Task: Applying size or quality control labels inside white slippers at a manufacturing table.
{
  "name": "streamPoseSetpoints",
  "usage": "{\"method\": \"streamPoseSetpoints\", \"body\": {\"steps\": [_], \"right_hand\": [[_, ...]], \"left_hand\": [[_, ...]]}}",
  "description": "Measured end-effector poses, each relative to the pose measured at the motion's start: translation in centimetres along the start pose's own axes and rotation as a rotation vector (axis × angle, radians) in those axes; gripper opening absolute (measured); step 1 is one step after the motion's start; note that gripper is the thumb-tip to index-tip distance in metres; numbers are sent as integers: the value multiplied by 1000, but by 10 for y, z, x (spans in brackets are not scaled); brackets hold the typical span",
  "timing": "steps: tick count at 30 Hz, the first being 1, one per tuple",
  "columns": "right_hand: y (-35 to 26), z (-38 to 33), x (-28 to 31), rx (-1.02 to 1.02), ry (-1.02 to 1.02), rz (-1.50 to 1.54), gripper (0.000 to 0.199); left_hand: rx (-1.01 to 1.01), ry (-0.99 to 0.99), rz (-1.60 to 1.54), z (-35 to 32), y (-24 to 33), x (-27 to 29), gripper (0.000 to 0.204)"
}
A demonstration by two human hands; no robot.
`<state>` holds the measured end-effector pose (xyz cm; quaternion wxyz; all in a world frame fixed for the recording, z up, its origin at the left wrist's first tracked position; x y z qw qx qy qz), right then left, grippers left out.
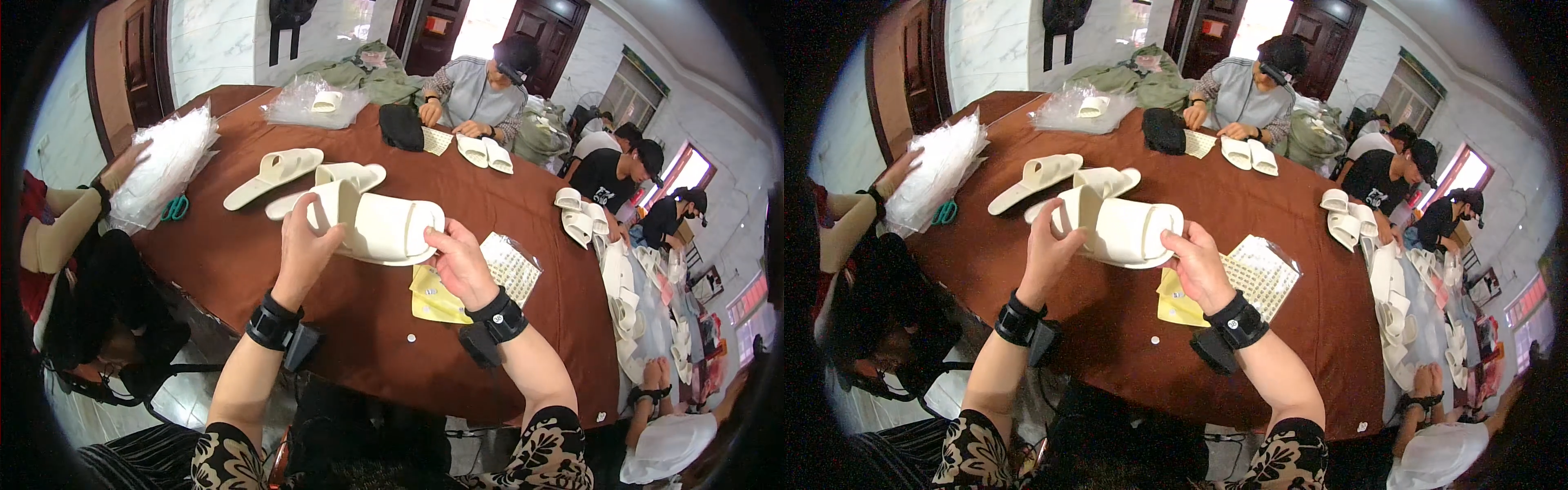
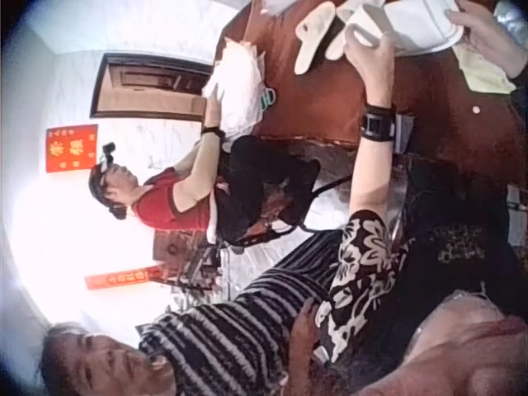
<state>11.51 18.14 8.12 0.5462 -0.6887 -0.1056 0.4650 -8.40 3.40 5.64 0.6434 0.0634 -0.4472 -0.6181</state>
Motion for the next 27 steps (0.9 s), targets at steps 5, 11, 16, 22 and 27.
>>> {"method": "streamPoseSetpoints", "body": {"steps": [5,11,16,22,27], "right_hand": [[6,-7,18,-30,26,114,29],[-44,-15,53,170,83,51,24],[-88,-14,51,293,111,-196,27],[-62,20,13,159,-138,-376,29],[-19,65,-19,165,-237,-479,35]], "left_hand": [[18,-25,-65,-6,10,11,60],[-74,7,-48,13,-24,54,64],[-251,-203,41,19,-13,85,67],[-475,-390,-4,19,0,71,64],[-425,-460,22,11,0,44,58]]}}
Point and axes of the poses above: each hand's wrist, its own z-axis towards the middle knuckle, its own x-axis out of the back of the hand, y = z × x, the point moved 2 cm from there along z, towards the middle knuckle, and after that the axes turned 12 degrees about z, right-handed, at the moved point
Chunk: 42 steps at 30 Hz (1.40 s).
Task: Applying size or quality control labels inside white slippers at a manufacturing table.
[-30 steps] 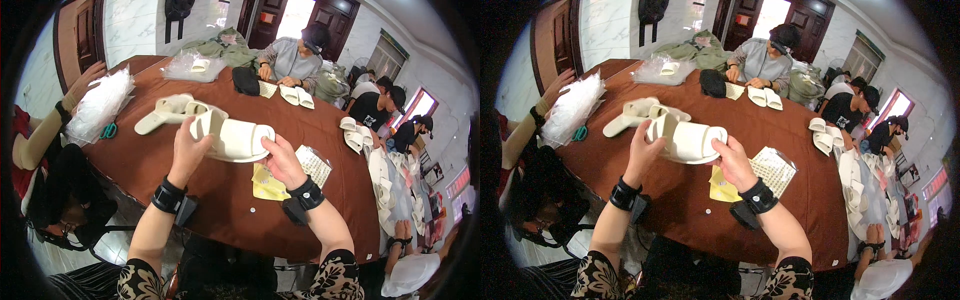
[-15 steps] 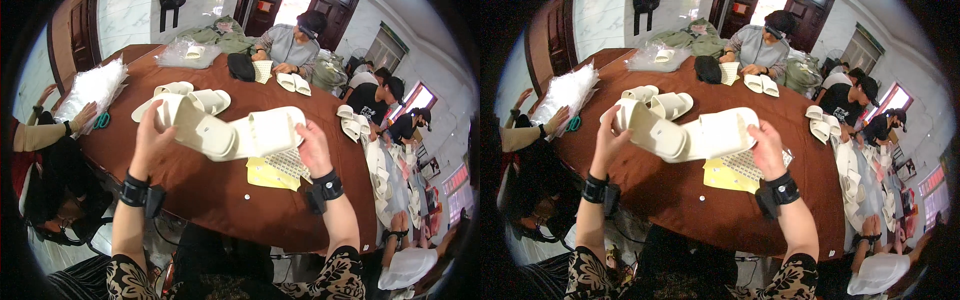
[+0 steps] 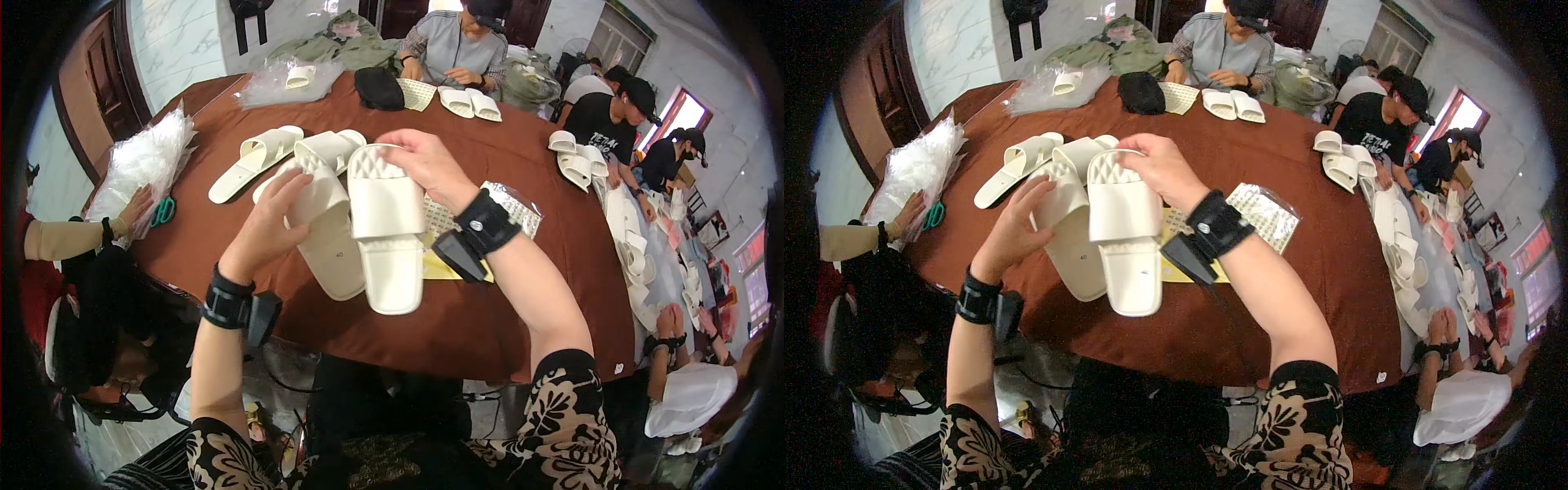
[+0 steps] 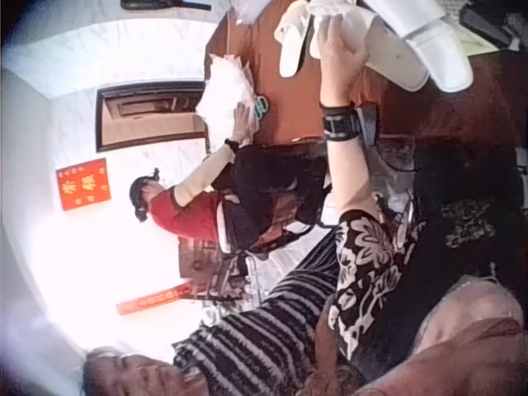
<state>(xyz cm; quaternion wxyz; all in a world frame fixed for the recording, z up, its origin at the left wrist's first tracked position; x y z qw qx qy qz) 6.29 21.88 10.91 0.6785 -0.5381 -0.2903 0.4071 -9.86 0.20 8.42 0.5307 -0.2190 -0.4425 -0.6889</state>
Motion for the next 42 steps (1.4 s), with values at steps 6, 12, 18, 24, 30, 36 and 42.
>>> {"method": "streamPoseSetpoints", "body": {"steps": [6,12,18,24,30,36,42], "right_hand": [[16,-9,-1,171,136,-380,35],[28,-59,2,-49,-37,-161,21],[52,-105,2,-136,-151,-396,23],[56,-120,-7,-50,-169,-544,25],[57,-125,-11,15,-186,-635,25],[59,-124,-11,7,-178,-633,24],[68,-121,-6,-62,-114,-463,23]], "left_hand": [[-46,124,171,-25,13,-34,48],[-92,39,2,-41,47,-68,44],[-82,-133,180,-44,57,-92,62],[-94,-158,302,-48,59,-97,71],[-84,-154,289,-46,61,-94,70],[-84,-143,281,-47,58,-96,69],[-96,-106,276,-46,60,-95,67]]}}
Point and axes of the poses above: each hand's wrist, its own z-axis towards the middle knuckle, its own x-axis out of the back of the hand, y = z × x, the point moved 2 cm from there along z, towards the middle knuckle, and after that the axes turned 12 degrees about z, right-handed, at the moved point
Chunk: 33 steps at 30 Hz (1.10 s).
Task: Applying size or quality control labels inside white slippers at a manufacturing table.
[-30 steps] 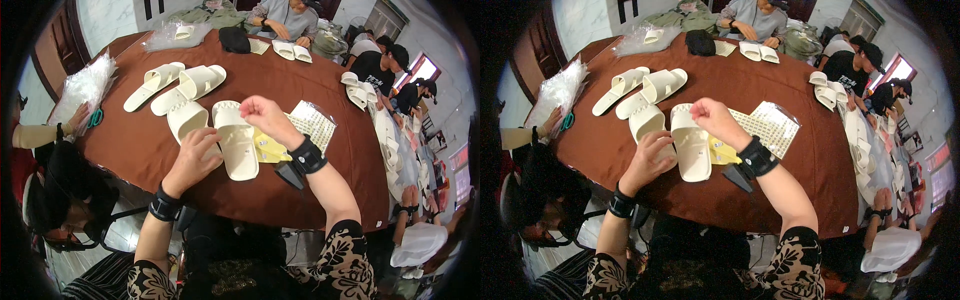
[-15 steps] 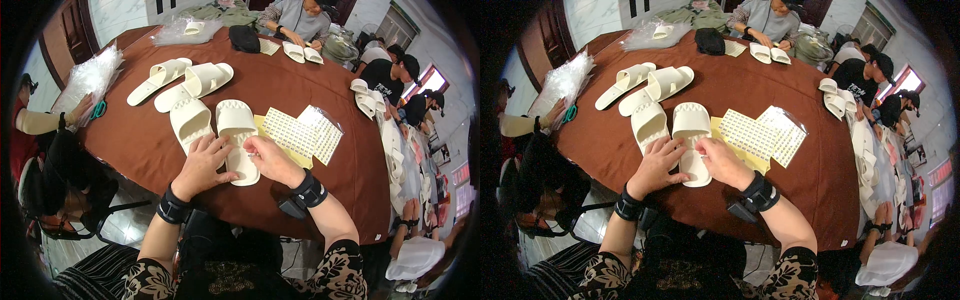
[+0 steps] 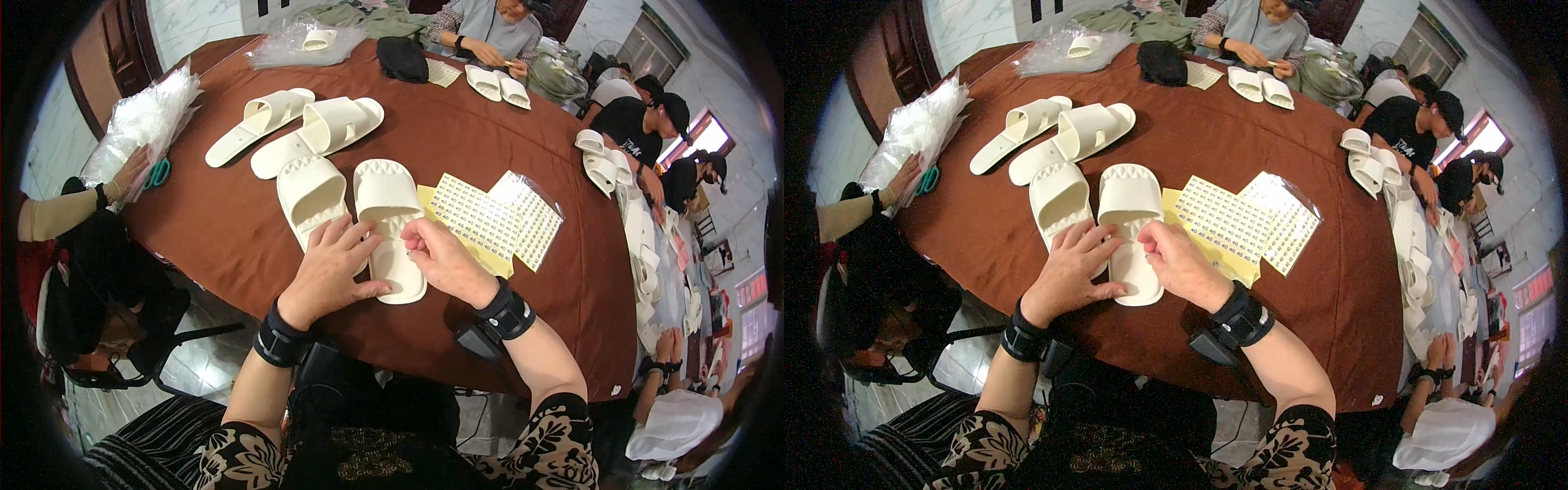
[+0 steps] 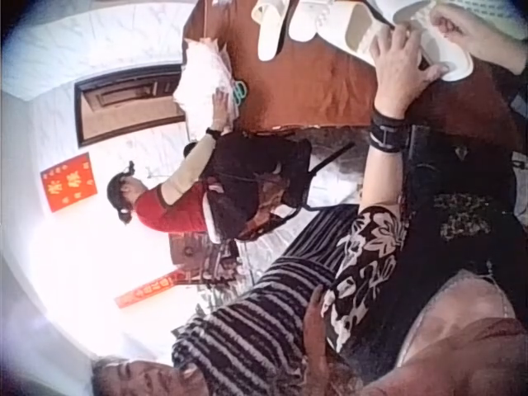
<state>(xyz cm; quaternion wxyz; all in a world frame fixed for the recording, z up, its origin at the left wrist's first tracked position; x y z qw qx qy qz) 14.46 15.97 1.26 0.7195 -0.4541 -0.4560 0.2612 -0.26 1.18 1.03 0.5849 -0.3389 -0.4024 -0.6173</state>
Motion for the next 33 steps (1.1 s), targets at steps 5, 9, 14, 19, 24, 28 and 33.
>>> {"method": "streamPoseSetpoints", "body": {"steps": [5,9,14,19,24,28,33], "right_hand": [[-5,3,-2,180,9,-232,17],[-5,2,-6,279,-4,-362,15],[-9,-1,-5,255,8,-331,14],[-32,-1,38,75,-6,1,13],[-10,-2,71,-108,-77,81,13],[9,-4,75,-172,-76,-15,11],[11,-6,72,-173,-123,-112,10]], "left_hand": [[-2,7,9,0,-1,0,67],[1,7,-3,1,0,0,65],[1,25,-14,1,0,1,65],[13,17,-8,1,1,3,65],[66,-30,-12,1,1,6,63],[67,-20,-33,4,3,1,60],[83,-6,-30,3,4,2,56]]}}
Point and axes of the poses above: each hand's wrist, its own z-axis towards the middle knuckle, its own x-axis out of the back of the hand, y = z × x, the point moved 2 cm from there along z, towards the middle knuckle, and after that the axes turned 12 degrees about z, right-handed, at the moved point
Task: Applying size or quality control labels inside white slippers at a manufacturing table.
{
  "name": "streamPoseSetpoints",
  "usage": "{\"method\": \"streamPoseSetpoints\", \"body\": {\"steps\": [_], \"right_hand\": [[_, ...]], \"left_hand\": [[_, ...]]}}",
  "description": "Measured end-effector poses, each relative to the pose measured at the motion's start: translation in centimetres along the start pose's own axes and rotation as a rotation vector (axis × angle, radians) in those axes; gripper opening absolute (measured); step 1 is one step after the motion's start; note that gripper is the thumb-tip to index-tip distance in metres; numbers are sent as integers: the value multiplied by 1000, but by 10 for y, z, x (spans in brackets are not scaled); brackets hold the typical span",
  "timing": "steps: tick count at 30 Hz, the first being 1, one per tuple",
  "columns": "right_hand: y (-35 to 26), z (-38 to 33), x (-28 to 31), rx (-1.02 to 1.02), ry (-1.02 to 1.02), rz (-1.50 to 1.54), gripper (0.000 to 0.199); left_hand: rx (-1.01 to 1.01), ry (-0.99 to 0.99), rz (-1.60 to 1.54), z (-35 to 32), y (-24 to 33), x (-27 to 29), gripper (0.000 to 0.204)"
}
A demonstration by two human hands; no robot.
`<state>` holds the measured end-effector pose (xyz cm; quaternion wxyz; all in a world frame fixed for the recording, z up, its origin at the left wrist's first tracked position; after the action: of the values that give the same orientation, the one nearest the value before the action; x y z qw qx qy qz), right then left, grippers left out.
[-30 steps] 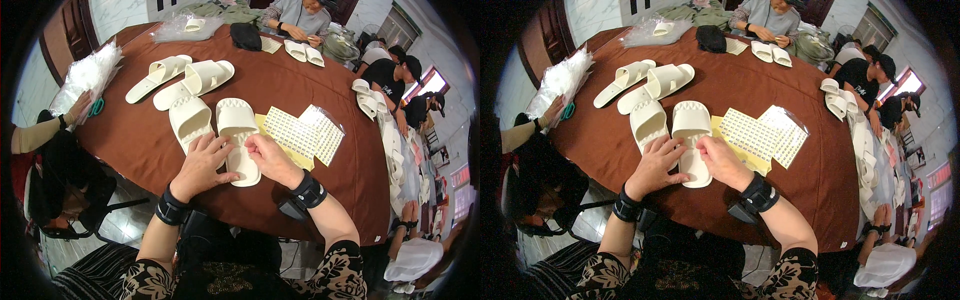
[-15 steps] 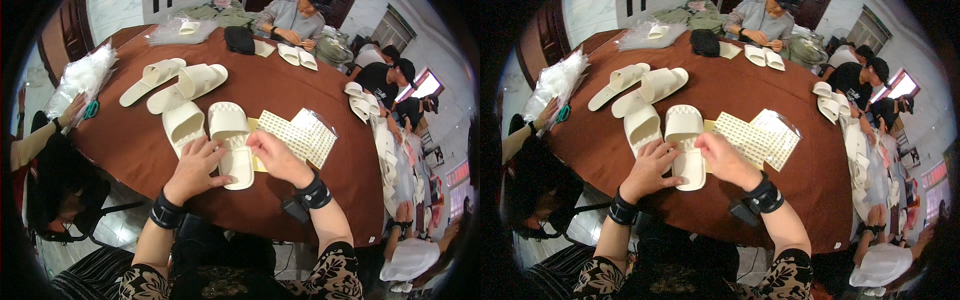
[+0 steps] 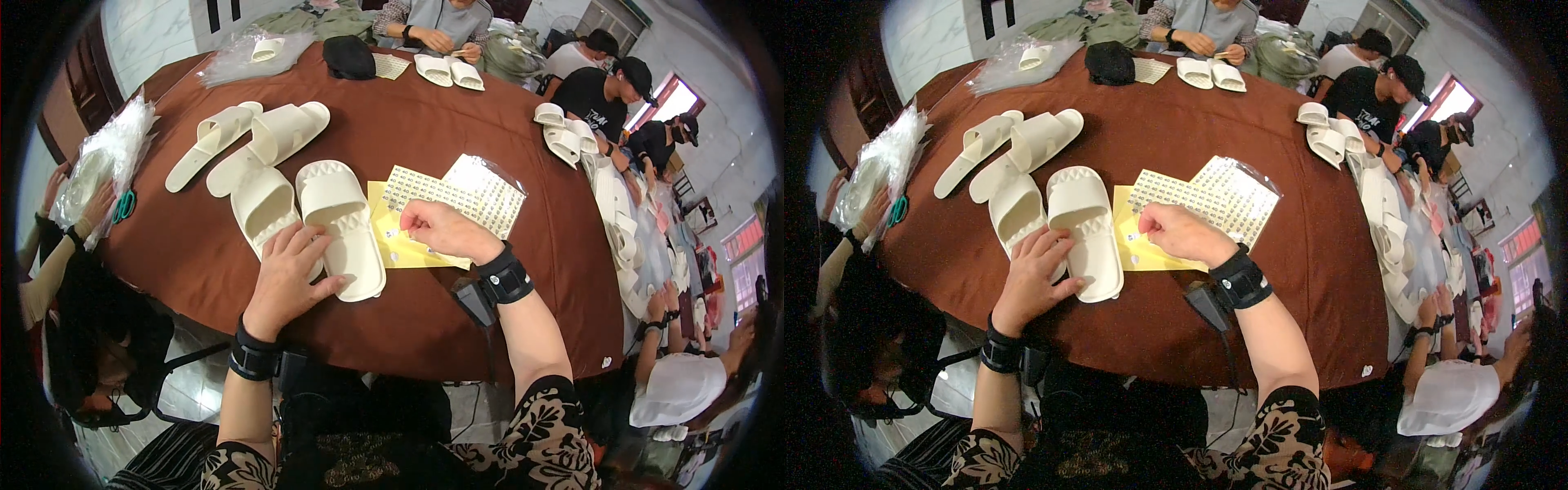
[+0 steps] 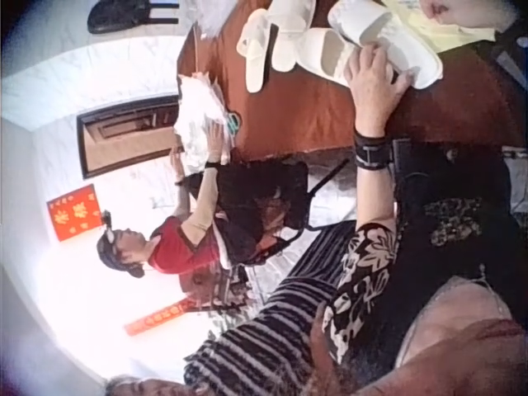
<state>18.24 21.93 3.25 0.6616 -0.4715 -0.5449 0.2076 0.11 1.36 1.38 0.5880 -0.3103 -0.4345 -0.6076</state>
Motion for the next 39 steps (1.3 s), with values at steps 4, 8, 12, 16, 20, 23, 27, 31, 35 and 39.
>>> {"method": "streamPoseSetpoints", "body": {"steps": [4,8,12,16,20,23,27,31,35,39], "right_hand": [[10,3,-5,35,13,-107,11],[12,3,-9,78,50,-185,10],[12,2,-11,118,110,-233,9],[7,2,-13,69,94,-253,9],[12,4,-14,88,92,-288,13],[12,3,-15,118,98,-289,16],[16,2,-15,183,152,-317,19],[6,1,-13,145,167,-322,17],[0,0,-6,45,153,-205,13],[-3,-2,2,78,265,-186,9]], "left_hand": [[4,-3,-5,0,0,0,57],[-27,40,27,-1,0,2,57],[-46,48,19,0,-1,1,55],[-43,44,16,-1,-1,2,55],[-47,64,24,-1,-2,0,55],[-43,66,21,-1,-2,-1,55],[-34,46,12,-1,0,1,55],[-18,-21,4,-2,-4,0,60],[-23,-20,5,-2,-4,1,60],[-25,-25,1,0,-4,-1,61]]}}
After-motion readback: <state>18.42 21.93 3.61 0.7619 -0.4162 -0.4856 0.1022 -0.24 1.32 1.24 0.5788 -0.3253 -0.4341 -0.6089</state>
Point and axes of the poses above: each hand's wrist, its own z-axis towards the middle knuckle, its own x-axis out of the back of the hand, y = z × x, the point moved 2 cm from there along z, towards the middle knuckle, and after that the axes turned 12 degrees about z, right-handed, at the moved point
